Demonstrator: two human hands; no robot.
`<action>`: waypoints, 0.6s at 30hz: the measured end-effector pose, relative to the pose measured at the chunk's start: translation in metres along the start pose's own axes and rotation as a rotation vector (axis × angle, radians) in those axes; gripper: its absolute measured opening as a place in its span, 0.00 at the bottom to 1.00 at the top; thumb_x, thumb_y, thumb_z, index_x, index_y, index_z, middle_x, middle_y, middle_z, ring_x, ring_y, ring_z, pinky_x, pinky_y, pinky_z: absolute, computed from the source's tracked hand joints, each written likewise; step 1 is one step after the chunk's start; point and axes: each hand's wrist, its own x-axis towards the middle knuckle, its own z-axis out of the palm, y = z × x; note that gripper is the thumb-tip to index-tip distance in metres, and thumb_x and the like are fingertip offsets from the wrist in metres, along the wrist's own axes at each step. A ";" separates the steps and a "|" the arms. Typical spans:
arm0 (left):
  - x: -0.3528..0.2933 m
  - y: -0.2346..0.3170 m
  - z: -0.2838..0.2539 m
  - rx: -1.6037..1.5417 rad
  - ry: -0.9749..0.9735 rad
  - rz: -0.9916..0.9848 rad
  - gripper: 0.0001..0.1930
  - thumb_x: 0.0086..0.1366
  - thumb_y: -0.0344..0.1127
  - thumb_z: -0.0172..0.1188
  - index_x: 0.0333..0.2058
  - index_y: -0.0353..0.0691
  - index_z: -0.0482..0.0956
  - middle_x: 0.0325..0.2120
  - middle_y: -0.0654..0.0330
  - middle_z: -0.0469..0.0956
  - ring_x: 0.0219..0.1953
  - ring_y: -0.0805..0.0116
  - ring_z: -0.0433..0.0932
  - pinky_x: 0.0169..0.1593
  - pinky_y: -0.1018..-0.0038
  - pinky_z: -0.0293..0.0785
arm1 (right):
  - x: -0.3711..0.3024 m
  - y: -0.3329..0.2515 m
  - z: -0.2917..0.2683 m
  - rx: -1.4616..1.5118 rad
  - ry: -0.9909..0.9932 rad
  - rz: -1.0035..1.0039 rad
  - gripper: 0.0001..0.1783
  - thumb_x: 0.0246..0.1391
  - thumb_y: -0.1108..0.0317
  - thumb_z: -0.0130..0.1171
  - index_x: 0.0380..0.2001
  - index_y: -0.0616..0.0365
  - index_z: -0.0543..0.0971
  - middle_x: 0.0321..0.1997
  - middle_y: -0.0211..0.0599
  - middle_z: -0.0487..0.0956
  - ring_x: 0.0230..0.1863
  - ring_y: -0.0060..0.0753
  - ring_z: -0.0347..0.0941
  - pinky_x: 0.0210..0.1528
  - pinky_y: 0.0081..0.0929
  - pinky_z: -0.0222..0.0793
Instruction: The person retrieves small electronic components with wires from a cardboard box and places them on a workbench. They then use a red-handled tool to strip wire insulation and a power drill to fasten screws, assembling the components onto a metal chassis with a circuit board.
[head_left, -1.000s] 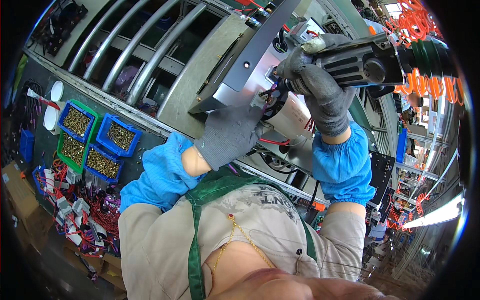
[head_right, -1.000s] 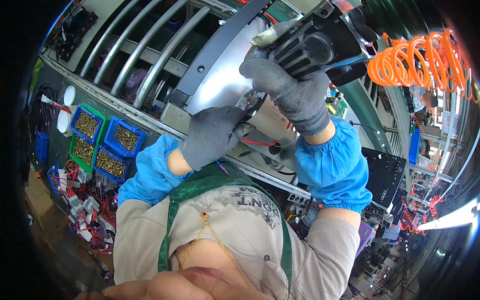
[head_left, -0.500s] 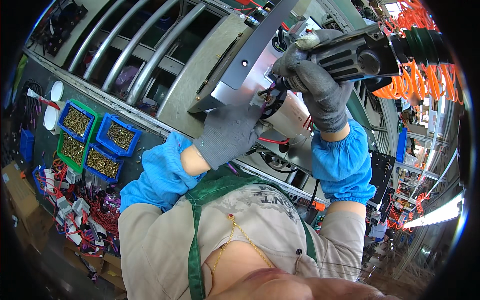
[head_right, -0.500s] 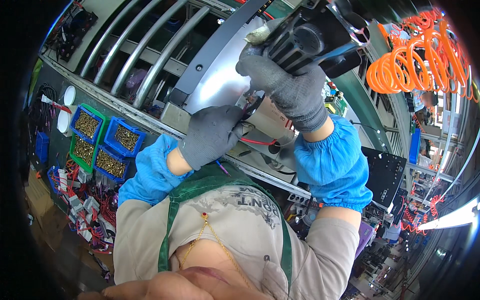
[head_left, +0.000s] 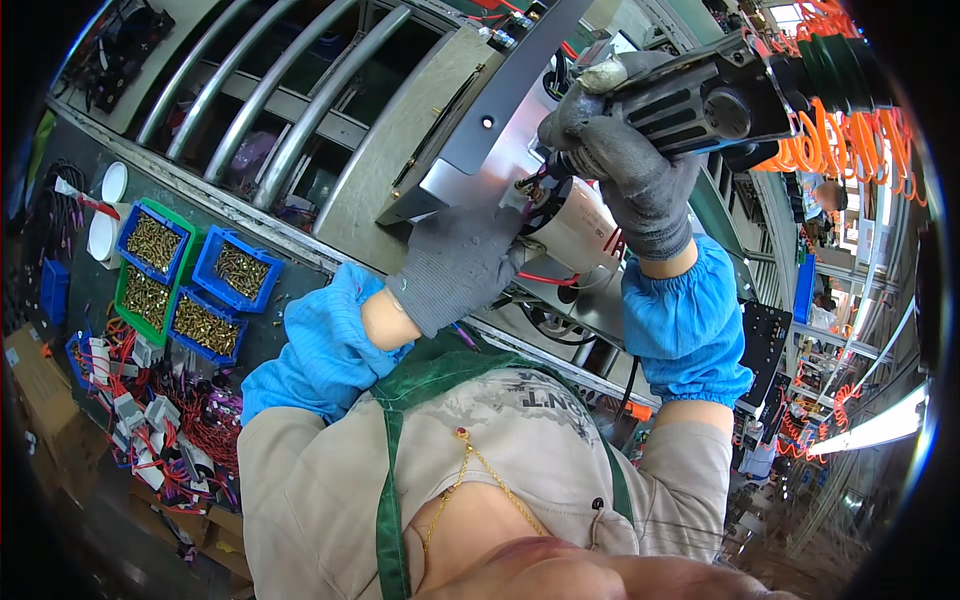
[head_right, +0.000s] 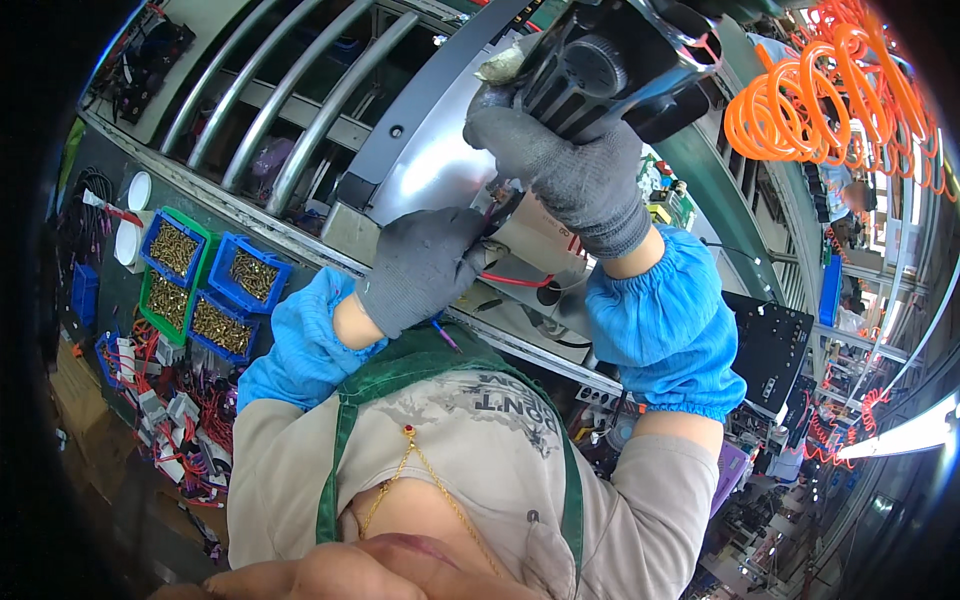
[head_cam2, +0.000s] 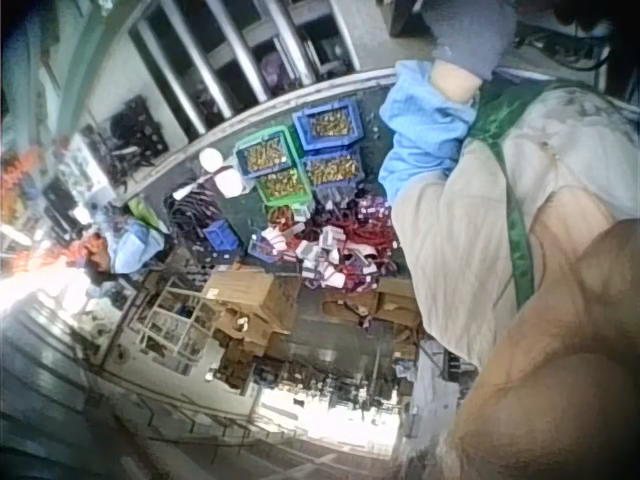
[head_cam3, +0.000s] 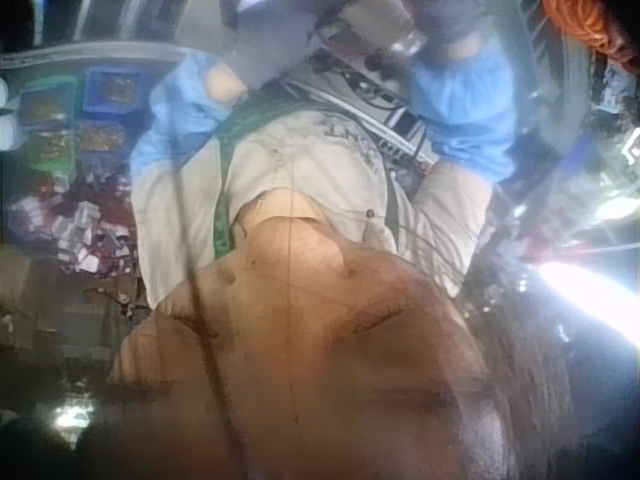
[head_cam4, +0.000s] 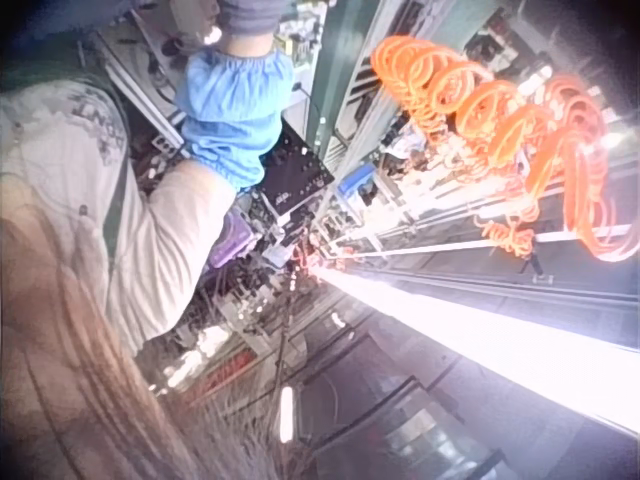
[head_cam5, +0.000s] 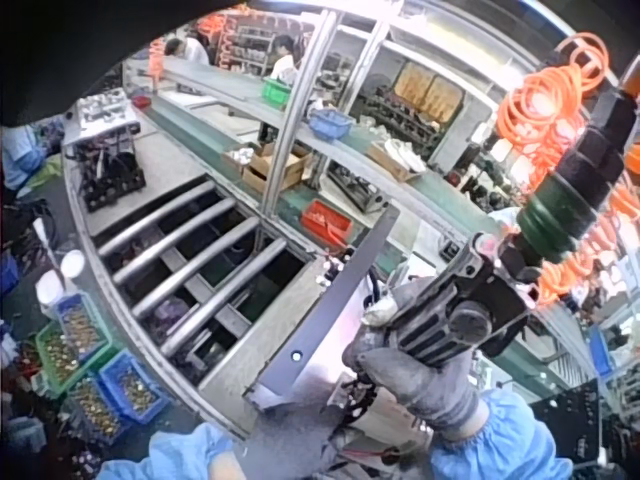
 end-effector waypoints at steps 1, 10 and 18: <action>0.000 0.000 0.000 0.005 0.003 -0.001 0.12 0.57 0.45 0.57 0.33 0.44 0.75 0.24 0.57 0.74 0.27 0.57 0.76 0.29 0.63 0.72 | 0.000 0.000 0.000 0.012 -0.001 -0.005 0.14 0.41 0.67 0.67 0.34 0.58 0.81 0.29 0.29 0.81 0.31 0.18 0.76 0.35 0.20 0.72; 0.000 0.001 0.000 -0.002 0.031 0.016 0.11 0.57 0.45 0.58 0.32 0.45 0.75 0.24 0.58 0.74 0.27 0.58 0.76 0.29 0.64 0.72 | 0.002 -0.008 0.003 -0.048 0.002 0.025 0.13 0.42 0.67 0.66 0.34 0.58 0.81 0.26 0.28 0.80 0.27 0.17 0.75 0.31 0.19 0.72; -0.001 0.001 0.001 0.015 -0.011 -0.017 0.12 0.57 0.46 0.58 0.32 0.45 0.74 0.24 0.58 0.73 0.27 0.57 0.76 0.29 0.63 0.72 | 0.003 -0.007 0.004 -0.084 0.019 0.013 0.11 0.43 0.68 0.65 0.33 0.57 0.81 0.25 0.28 0.80 0.29 0.18 0.75 0.32 0.19 0.72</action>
